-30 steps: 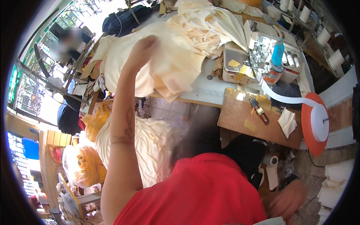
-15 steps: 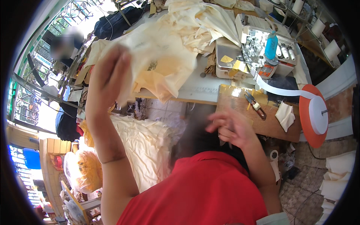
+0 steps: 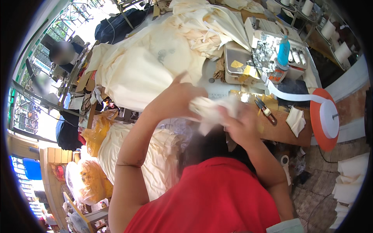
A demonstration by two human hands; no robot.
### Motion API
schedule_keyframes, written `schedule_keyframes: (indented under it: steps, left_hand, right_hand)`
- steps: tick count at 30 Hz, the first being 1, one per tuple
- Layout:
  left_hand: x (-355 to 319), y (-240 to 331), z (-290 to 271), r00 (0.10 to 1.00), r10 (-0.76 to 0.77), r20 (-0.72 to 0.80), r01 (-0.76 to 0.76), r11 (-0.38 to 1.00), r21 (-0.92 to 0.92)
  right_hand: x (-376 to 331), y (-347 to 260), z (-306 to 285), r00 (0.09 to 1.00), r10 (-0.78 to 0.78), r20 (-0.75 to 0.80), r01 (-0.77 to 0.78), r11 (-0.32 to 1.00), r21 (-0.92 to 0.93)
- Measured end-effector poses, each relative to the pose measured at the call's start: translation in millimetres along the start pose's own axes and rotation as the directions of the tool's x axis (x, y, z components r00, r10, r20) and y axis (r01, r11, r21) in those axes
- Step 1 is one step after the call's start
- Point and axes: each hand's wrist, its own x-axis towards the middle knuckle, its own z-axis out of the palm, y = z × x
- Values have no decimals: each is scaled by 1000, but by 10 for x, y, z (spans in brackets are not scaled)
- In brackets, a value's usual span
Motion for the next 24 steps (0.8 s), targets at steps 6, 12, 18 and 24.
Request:
schedule_keyframes:
  steps: [6,12,18,24]
  left_hand:
    - [-684,-129,-504,972,56,228,7,964,-267]
    - [-988,-351,-980,978,79,196,27,873,-487]
    - [-101,-878,-820,691,-151,-707,494,813,309]
    - [895,350,63,920,280,-274,-348,905,-246]
  right_hand:
    - [-839,-197,-1478,740,119,-661,120,945,304]
    - [-965,-144,-1789,585,226,-779,14,958,288]
    - [-256,140,-1328,769,156,-619,55,950,308]
    - [-111,12,-817,976,-219,-5,213,953,-217]
